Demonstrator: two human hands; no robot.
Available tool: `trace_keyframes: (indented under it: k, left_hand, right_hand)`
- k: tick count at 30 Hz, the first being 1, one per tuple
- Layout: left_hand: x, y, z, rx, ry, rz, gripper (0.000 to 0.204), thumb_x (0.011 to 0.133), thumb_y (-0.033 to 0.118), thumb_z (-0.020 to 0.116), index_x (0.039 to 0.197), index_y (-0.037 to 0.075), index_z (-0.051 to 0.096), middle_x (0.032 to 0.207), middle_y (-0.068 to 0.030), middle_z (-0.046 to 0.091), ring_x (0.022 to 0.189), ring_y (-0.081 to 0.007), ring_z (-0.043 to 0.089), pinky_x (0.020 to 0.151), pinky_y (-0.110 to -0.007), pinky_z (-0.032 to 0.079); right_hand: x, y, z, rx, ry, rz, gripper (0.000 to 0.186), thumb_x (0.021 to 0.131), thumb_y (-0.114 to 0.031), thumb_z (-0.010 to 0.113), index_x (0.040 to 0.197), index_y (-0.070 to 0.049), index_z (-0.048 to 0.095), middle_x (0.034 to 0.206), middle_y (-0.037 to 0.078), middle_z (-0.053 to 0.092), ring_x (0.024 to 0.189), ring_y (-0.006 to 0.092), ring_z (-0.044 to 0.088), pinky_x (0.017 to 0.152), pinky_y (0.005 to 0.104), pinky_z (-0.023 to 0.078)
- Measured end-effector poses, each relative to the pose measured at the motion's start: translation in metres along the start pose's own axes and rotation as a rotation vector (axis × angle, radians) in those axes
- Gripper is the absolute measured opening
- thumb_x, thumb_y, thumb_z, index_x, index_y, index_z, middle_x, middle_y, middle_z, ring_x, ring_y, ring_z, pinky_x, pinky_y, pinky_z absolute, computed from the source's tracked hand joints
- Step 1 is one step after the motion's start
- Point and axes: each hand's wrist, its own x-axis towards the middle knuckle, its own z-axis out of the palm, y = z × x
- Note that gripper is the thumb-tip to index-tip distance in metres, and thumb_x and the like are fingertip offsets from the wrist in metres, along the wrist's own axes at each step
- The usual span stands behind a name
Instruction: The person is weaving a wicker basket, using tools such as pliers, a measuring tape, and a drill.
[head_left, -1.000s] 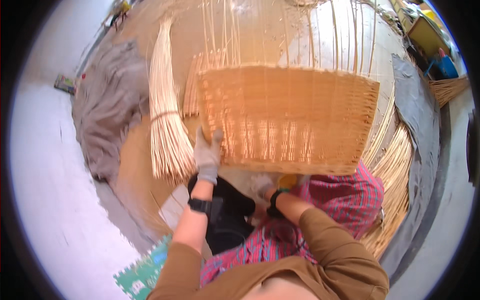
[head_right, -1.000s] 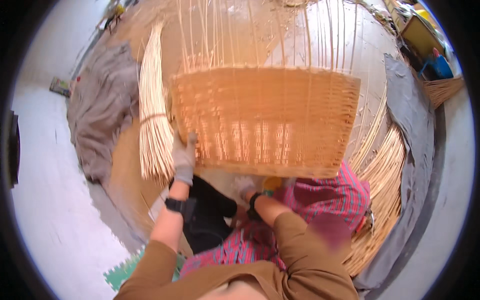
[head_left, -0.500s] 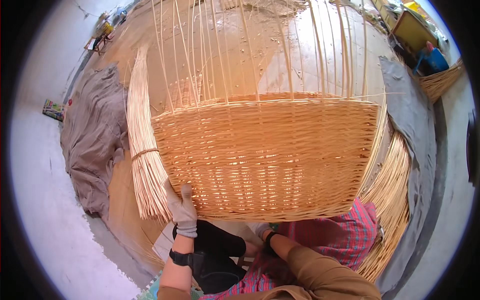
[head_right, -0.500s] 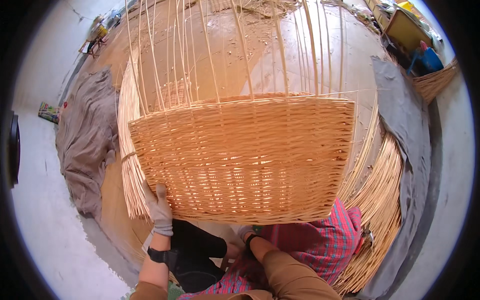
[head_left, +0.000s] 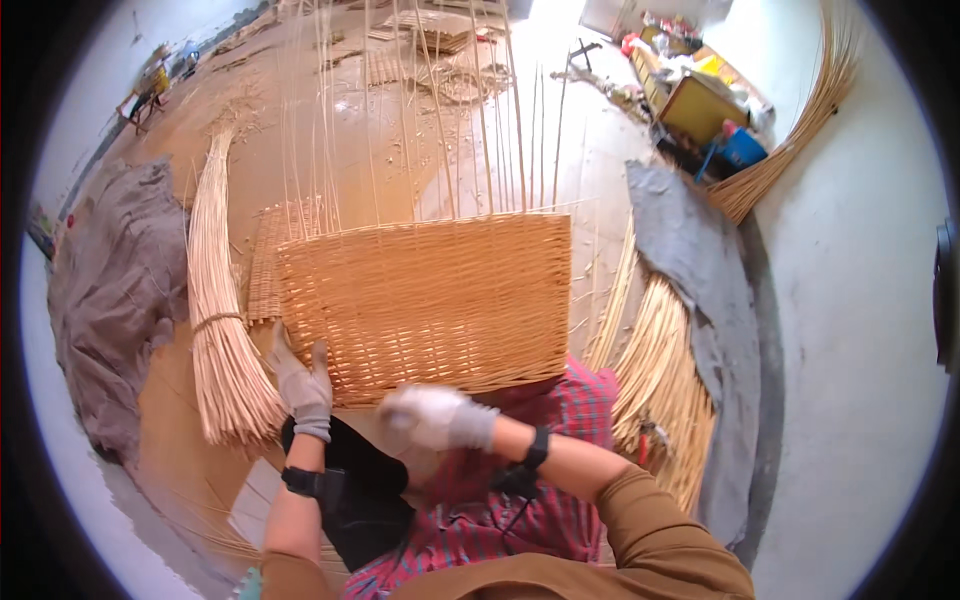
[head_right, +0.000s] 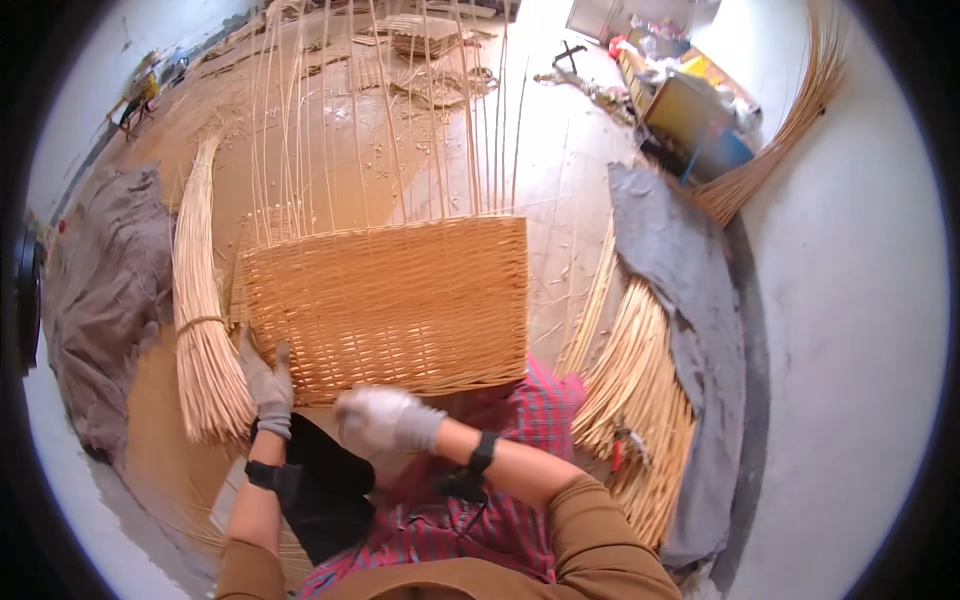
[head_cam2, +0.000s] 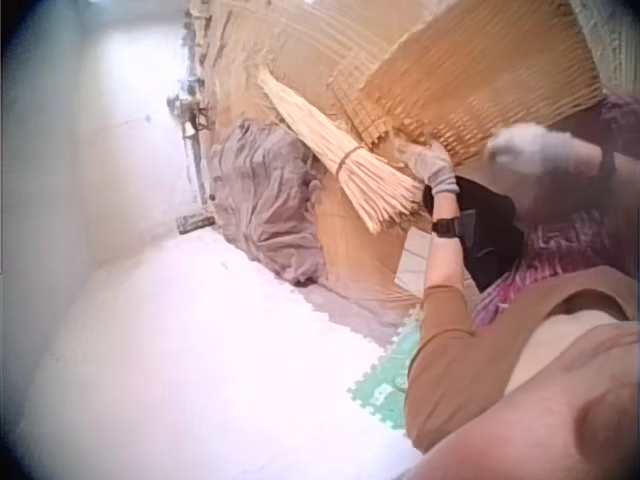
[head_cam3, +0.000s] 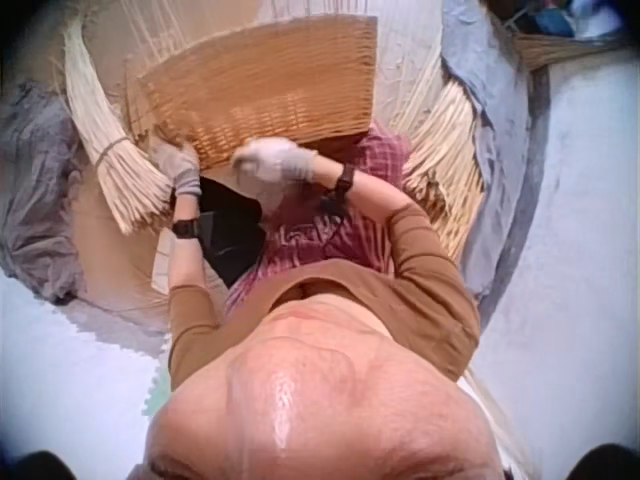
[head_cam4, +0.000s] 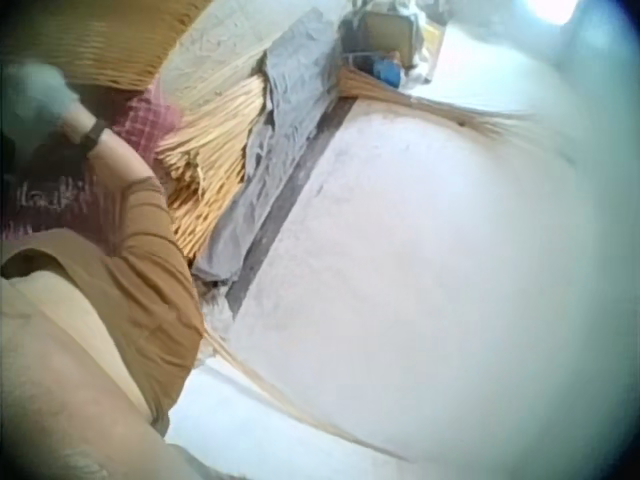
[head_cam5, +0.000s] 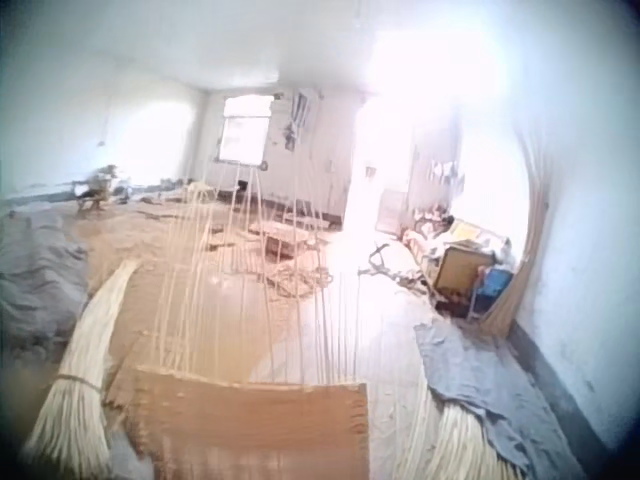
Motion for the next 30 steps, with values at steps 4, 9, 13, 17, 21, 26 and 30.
trace_keyframes:
  k: [4, 9, 13, 17, 21, 26, 30]
  left_hand:
    - [0.018, 0.065, -0.014, 0.016, -0.002, 0.322, 0.064, 0.088, 0.020, 0.078, 0.146, 0.012, 0.052, 0.145, -0.0183, 0.052, 0.140, -0.0376, 0.045, 0.118, -0.049, 0.035]
    - [0.079, 0.145, 0.019, 0.142, -0.073, 0.467, 0.061, 0.094, 0.040, 0.071, 0.149, 0.020, 0.052, 0.148, -0.0168, 0.051, 0.147, -0.0351, 0.038, 0.127, -0.052, 0.016]
    - [0.091, 0.153, 0.042, 0.318, -0.315, 0.431, 0.062, 0.094, 0.055, 0.064, 0.148, 0.025, 0.054, 0.147, -0.0165, 0.053, 0.146, -0.0345, 0.039, 0.127, -0.055, 0.007]
    - [0.087, 0.141, 0.055, 0.296, -0.290, 0.447, 0.062, 0.092, 0.062, 0.061, 0.145, 0.030, 0.058, 0.141, -0.0158, 0.058, 0.143, -0.0331, 0.042, 0.127, -0.058, 0.005]
    - [0.084, 0.136, 0.064, 0.266, -0.251, 0.434, 0.059, 0.091, 0.058, 0.065, 0.142, 0.030, 0.060, 0.142, -0.0136, 0.056, 0.144, -0.0324, 0.041, 0.126, -0.058, 0.010]
    - [0.091, 0.113, 0.055, 0.164, 0.036, 0.608, 0.063, 0.091, 0.057, 0.066, 0.146, 0.026, 0.057, 0.143, -0.0130, 0.056, 0.144, -0.0339, 0.040, 0.126, -0.057, 0.013]
    - [0.099, 0.083, 0.039, 0.283, 0.078, 0.402, 0.067, 0.093, 0.055, 0.065, 0.149, 0.020, 0.052, 0.143, -0.0110, 0.056, 0.143, -0.0344, 0.041, 0.125, -0.057, 0.016]
  right_hand:
    - [-0.035, 0.011, -0.146, -0.513, 0.797, -0.042, 0.024, 0.092, -0.016, 0.066, 0.115, -0.013, 0.070, 0.114, 0.012, 0.069, 0.100, 0.0316, 0.066, 0.092, 0.0408, 0.056]
    - [-0.015, 0.028, -0.234, -0.536, 0.620, 0.562, 0.076, 0.086, -0.025, 0.081, 0.154, -0.025, 0.048, 0.138, 0.020, 0.058, 0.120, 0.0346, 0.062, 0.103, 0.0427, 0.051]
    - [-0.004, 0.033, -0.230, -0.658, 0.336, 0.610, 0.089, 0.081, -0.030, 0.085, 0.158, -0.030, 0.040, 0.142, 0.022, 0.054, 0.125, 0.0372, 0.059, 0.105, 0.0463, 0.050]
    - [-0.005, 0.041, -0.222, -0.698, 0.426, 0.561, 0.077, 0.080, -0.031, 0.086, 0.149, -0.028, 0.052, 0.128, 0.018, 0.060, 0.117, 0.0359, 0.063, 0.098, 0.0449, 0.054]
    - [-0.007, 0.051, -0.219, -0.657, 0.501, 0.501, 0.079, 0.079, -0.031, 0.087, 0.149, -0.022, 0.051, 0.135, 0.020, 0.058, 0.124, 0.0378, 0.060, 0.100, 0.0437, 0.053]
    - [-0.030, 0.067, -0.208, -0.502, 0.744, 0.283, 0.074, 0.086, -0.020, 0.080, 0.152, -0.013, 0.046, 0.144, 0.021, 0.057, 0.131, 0.0370, 0.057, 0.109, 0.0408, 0.048]
    - [-0.062, 0.079, -0.157, 0.059, 0.977, 0.134, 0.048, 0.090, 0.000, 0.072, 0.134, -0.005, 0.055, 0.119, 0.013, 0.068, 0.109, 0.0236, 0.067, 0.096, 0.0331, 0.055]
